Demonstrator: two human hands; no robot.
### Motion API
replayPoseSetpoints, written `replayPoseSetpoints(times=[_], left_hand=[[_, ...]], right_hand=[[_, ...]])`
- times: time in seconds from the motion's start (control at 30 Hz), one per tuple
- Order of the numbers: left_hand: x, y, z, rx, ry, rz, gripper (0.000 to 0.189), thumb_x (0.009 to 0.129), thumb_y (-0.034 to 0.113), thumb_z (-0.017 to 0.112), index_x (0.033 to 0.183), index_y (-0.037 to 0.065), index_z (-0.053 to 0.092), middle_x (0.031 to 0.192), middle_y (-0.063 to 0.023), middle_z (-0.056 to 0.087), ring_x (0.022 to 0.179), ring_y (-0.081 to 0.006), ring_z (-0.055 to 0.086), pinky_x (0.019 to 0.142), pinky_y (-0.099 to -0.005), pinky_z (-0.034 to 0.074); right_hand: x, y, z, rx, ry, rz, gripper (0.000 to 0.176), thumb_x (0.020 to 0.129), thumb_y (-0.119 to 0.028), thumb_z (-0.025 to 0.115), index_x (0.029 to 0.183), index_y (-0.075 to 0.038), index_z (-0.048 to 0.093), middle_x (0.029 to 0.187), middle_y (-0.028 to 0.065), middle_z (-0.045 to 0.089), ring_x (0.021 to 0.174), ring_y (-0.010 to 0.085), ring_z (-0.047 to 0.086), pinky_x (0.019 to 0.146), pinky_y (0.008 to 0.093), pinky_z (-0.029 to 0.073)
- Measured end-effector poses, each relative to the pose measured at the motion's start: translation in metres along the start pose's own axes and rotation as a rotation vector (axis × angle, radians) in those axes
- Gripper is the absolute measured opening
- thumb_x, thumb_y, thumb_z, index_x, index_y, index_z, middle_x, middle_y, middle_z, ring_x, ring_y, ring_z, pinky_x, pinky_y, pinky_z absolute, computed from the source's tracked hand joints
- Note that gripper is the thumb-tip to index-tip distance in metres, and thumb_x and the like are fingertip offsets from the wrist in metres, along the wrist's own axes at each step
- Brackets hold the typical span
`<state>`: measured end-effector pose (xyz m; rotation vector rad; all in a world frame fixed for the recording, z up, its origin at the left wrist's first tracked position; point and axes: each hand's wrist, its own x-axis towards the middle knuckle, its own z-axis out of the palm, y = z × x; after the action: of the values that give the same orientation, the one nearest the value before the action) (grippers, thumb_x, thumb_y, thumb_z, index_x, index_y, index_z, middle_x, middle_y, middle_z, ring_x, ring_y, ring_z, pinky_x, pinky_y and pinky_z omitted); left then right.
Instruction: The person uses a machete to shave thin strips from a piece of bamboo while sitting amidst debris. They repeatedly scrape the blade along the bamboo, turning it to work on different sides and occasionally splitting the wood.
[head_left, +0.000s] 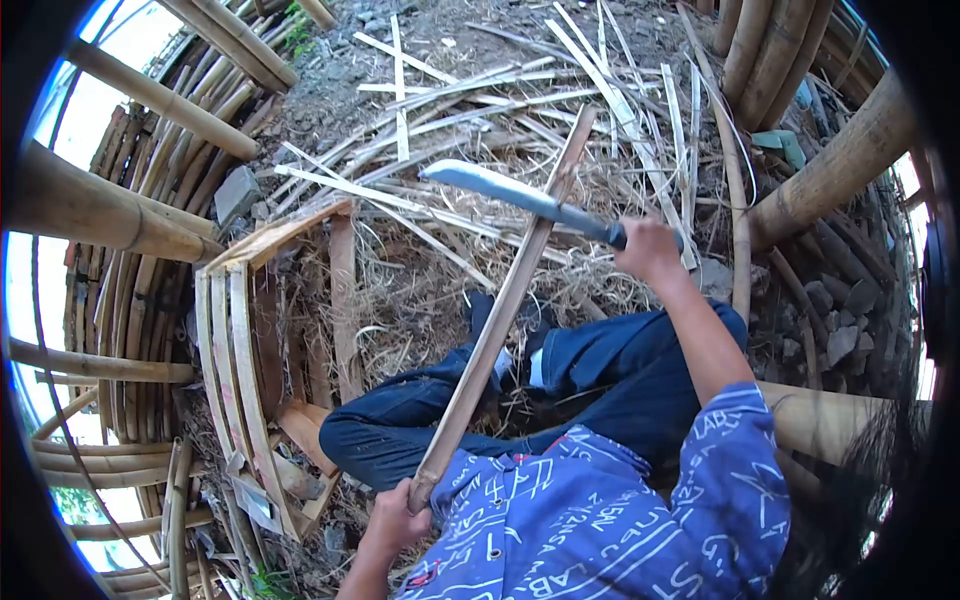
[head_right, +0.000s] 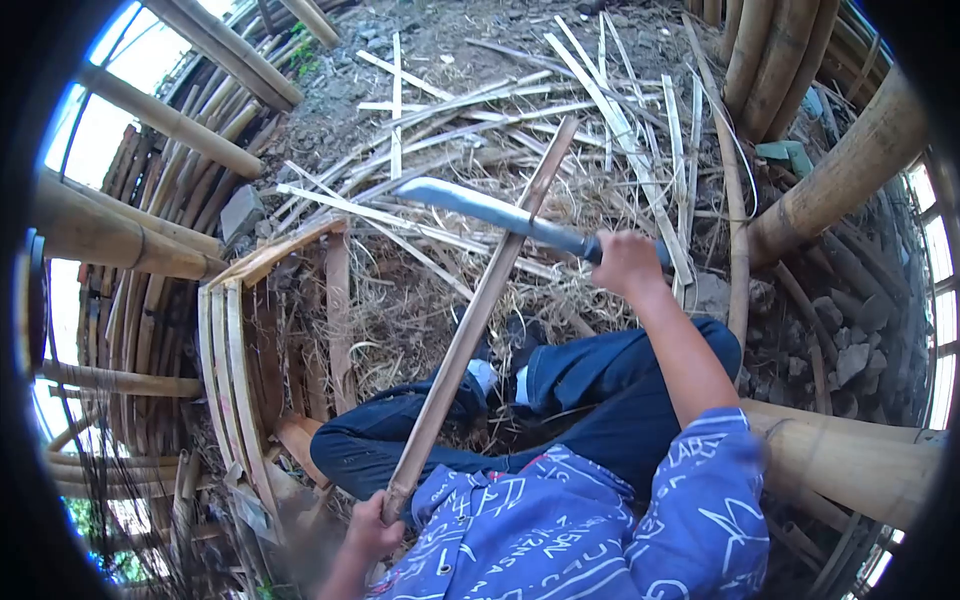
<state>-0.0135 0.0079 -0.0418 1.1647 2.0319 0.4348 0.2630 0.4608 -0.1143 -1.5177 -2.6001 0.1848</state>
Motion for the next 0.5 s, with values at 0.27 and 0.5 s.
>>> replayPoseSetpoints(times=[0.27, 0.5], left_hand=[[-0.011, -0.008, -0.004, 0.004, -0.034, 0.044, 0.02, 0.064, 0.01, 0.065, 0.075, 0.001, 0.051, 0.057, -0.02, 0.053, 0.056, -0.0407, 0.059, 0.051, -0.0429, 0.047], [-0.028, -0.031, 0.0, 0.083, 0.005, 0.143, 0.021, 0.061, 0.011, 0.065, 0.073, 0.002, 0.05, 0.053, -0.0187, 0.051, 0.051, -0.0397, 0.058, 0.048, -0.0442, 0.046]], right_hand=[[-0.041, -0.029, -0.031, 0.22, -0.036, -0.242, 0.016, 0.068, -0.018, 0.068, 0.08, -0.009, 0.063, 0.071, 0.0153, 0.066, 0.071, 0.0337, 0.067, 0.064, 0.0455, 0.053], [-0.02, 0.018, -0.05, 0.069, 0.096, 0.108, 0.017, 0.072, -0.018, 0.068, 0.085, -0.008, 0.065, 0.072, 0.0161, 0.067, 0.069, 0.0318, 0.069, 0.065, 0.0431, 0.055]])
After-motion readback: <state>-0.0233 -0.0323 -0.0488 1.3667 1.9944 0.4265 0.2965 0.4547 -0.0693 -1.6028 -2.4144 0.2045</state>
